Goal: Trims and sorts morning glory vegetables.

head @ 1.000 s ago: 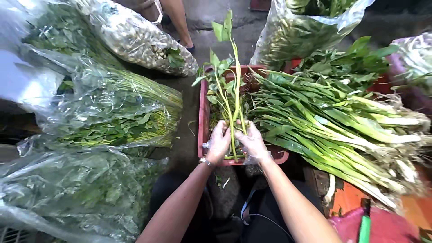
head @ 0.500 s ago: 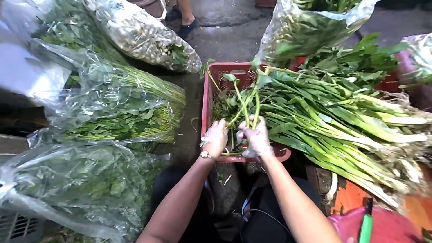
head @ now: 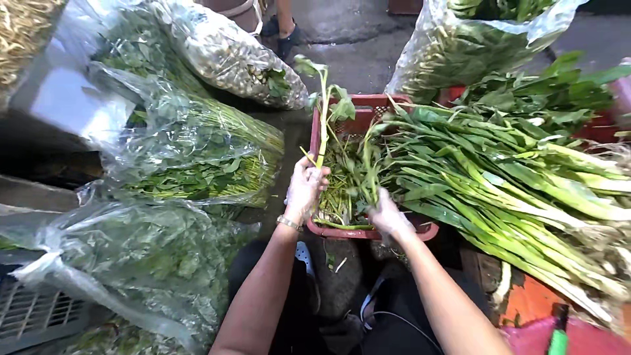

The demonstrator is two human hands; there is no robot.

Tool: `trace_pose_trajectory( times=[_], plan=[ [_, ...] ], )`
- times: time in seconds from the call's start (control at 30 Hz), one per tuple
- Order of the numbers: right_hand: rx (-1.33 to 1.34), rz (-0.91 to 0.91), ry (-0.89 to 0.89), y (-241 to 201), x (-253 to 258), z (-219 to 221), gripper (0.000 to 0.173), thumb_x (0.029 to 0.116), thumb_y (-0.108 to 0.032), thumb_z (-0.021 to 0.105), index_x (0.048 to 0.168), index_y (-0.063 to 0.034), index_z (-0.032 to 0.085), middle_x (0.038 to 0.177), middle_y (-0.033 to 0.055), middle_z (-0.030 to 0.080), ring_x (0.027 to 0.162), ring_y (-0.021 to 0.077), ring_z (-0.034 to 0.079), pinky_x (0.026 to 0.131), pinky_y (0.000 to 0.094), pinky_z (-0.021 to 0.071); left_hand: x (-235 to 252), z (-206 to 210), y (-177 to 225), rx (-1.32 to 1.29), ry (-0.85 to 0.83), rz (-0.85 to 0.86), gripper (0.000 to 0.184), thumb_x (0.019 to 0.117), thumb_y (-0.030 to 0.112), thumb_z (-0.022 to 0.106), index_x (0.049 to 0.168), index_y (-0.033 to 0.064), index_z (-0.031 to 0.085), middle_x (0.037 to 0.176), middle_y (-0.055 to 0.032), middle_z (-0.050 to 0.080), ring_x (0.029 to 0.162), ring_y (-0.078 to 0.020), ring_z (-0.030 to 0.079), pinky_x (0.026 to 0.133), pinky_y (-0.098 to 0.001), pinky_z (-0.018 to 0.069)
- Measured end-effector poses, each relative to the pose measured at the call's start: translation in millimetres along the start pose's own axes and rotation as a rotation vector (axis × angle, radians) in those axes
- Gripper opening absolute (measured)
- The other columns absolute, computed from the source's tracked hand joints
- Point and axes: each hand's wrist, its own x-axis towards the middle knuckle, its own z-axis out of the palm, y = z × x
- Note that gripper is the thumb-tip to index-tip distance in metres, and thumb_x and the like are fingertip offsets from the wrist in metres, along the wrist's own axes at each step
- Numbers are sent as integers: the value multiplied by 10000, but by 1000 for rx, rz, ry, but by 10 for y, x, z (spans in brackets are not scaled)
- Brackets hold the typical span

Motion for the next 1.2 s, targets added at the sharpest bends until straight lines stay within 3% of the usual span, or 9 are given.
trace_pose_trajectory(
  times=[0.07, 0.17, 0.33, 0.43, 0.7, 0.8, 0.93, 1.0, 1.2],
  plan=[
    [-315, -36, 49, -41, -61, -42, 683, 988, -482, 636, 1504, -61, 483, 1449, 251, 542, 1350, 438, 513, 1082, 654, 401, -20, 29, 37, 0, -1, 23, 522, 1058, 92, 531, 1535, 129, 324, 1039, -65, 696, 788, -122, 660, 723, -277, 548],
    [-218, -366, 389, -144, -106, -149, 377, 1005, -368, 644, 1268, -110, 722, 1273, 196, 670, 1195, 393, 629, 993, 613, 486, -50, 64, 57, 25, -13, 5, 584, 1034, 68, 572, 1537, 142, 284, 1009, -65, 681, 734, -109, 627, 668, -262, 523],
    [161, -504, 241, -672, 42, -222, 328, 983, -316, 692, 1203, -75, 726, 1149, 143, 665, 1052, 277, 632, 921, 502, 515, -55, 105, 12, 101, -101, 30, 679, 1006, 57, 621, 1564, 146, 244, 959, -81, 673, 698, -122, 620, 642, -275, 529],
    [219, -504, 211, -779, 124, -150, 219, 984, -251, 698, 968, -34, 721, 1032, 114, 662, 955, 223, 625, 858, 451, 503, -42, 82, 32, 166, -86, 24, 696, 995, 64, 646, 1565, 142, 255, 962, -100, 675, 700, -135, 624, 644, -285, 532],
    [284, -652, 600, -651, -31, -383, 196, 984, -211, 681, 1029, -25, 726, 1011, 94, 700, 921, 140, 662, 845, 356, 553, 96, -277, 97, 146, 67, 19, 421, 1064, 150, 536, 1479, 124, 471, 1051, -72, 688, 813, -132, 630, 743, -316, 525],
    [-75, -394, 325, -530, 136, -126, 360, 952, -346, 718, 1027, 6, 720, 1084, 196, 692, 1032, 324, 667, 934, 541, 525, 78, -318, 189, -4, 70, 17, 378, 1059, 70, 511, 1434, 57, 469, 1024, -80, 673, 802, -115, 640, 738, -268, 537],
    [-662, -87, -94, -619, 249, 132, 410, 1013, -373, 606, 1394, -227, 644, 1490, 187, 529, 1312, 443, 542, 1038, 695, 407, 26, -279, 234, -114, 38, 28, 354, 1017, -6, 548, 1367, 28, 509, 1083, -112, 602, 862, -155, 653, 762, -292, 582],
    [-563, -187, -70, -699, 156, 44, 429, 1063, -290, 516, 1487, -237, 556, 1489, 188, 528, 1338, 411, 530, 1061, 653, 410, -1, -256, 212, -136, 15, 25, 370, 1000, -16, 575, 1361, 31, 510, 1094, -112, 596, 893, -170, 645, 788, -321, 580],
    [502, -555, 152, -937, 142, 169, 267, 1035, -174, 591, 1246, -32, 671, 1171, 107, 698, 1030, 155, 681, 921, 370, 570, -23, -76, 106, 96, -161, 46, 559, 920, 34, 688, 1435, 100, 482, 1249, -150, 583, 1058, -204, 614, 862, -359, 544]
  ],
)
